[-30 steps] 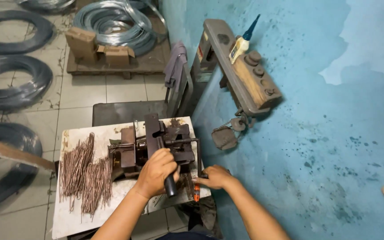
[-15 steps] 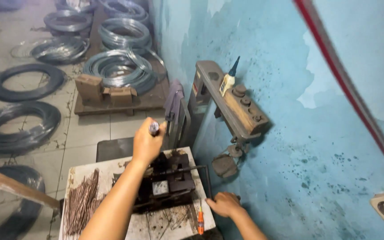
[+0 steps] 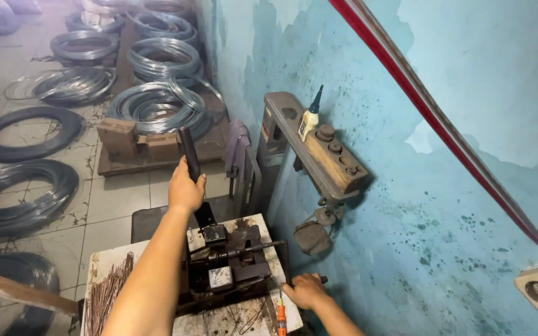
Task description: Manually feeding and processing metal wires using a lever-operated machine.
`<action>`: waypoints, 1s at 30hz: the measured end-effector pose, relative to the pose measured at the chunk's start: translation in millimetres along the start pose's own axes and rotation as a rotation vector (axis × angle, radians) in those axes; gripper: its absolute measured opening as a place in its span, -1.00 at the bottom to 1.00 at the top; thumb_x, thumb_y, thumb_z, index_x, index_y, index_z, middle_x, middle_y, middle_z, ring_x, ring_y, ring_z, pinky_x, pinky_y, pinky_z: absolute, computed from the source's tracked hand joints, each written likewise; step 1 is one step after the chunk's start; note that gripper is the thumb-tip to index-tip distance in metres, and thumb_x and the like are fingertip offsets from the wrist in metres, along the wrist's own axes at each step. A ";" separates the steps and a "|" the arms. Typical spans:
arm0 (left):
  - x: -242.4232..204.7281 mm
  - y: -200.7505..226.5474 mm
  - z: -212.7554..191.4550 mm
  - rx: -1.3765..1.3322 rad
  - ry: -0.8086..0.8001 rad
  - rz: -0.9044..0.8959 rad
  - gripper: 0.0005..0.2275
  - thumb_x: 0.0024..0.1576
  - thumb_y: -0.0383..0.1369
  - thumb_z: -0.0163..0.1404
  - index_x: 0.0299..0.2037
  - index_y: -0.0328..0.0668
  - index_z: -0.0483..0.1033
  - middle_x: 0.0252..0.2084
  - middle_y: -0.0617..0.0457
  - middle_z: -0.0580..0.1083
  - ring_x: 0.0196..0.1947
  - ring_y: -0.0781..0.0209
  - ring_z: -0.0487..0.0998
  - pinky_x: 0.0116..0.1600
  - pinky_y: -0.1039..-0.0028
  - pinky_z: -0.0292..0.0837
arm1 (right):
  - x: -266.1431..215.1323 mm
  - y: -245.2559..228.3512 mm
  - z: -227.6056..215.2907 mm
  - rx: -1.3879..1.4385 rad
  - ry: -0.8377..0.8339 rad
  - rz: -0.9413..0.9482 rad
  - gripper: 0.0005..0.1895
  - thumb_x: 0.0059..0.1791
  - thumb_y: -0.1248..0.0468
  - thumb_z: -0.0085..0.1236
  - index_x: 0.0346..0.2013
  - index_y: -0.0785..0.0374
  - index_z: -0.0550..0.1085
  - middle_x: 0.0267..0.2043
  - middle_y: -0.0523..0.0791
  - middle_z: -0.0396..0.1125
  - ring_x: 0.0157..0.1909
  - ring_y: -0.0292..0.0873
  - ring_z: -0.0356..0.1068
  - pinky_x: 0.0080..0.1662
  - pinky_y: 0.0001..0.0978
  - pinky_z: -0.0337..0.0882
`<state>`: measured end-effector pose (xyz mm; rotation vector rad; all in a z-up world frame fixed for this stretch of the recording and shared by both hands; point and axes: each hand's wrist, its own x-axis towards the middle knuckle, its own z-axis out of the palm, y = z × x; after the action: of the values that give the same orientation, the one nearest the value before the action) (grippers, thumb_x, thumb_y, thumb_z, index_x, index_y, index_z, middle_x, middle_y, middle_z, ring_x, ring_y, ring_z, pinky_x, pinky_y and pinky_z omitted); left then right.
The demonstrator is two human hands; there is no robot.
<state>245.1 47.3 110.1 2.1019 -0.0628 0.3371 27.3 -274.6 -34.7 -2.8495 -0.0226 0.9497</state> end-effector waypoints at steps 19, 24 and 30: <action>-114.7 10.8 -65.5 0.110 -0.039 0.206 -0.74 0.16 -0.50 -0.08 0.06 -0.29 0.34 0.14 -0.17 0.39 0.20 -0.19 0.35 0.23 0.03 0.28 | -10.6 -10.3 -3.0 -0.011 0.026 0.041 -0.33 0.05 -0.15 -0.51 -0.29 0.31 0.46 -0.17 0.05 0.37 -0.08 0.10 0.33 0.12 -0.02 0.13; -160.3 -23.1 -48.4 0.902 -0.428 0.242 -0.69 0.03 -0.16 0.05 -0.02 0.08 0.59 0.41 0.14 0.23 0.48 -0.08 0.05 0.46 -0.15 -0.07 | -71.3 -36.8 -58.5 0.002 -0.084 0.021 -0.26 0.05 -0.13 -0.37 0.06 0.47 0.48 0.17 0.21 0.36 0.31 0.19 0.28 0.26 0.10 0.25; -178.5 7.0 -52.0 1.005 -0.418 0.230 -0.74 0.12 -0.36 -0.13 -0.14 0.01 0.67 0.40 0.15 0.28 0.48 -0.12 0.04 0.47 -0.10 -0.13 | -97.6 -60.0 -79.8 0.024 -0.126 0.052 -0.26 0.07 -0.11 -0.36 0.13 0.52 0.42 0.24 0.21 0.32 0.36 0.16 0.24 0.30 0.03 0.25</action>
<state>61.3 71.5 94.4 3.1476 -0.4654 0.0369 -1.4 -230.9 94.8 -2.7765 0.0504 1.1309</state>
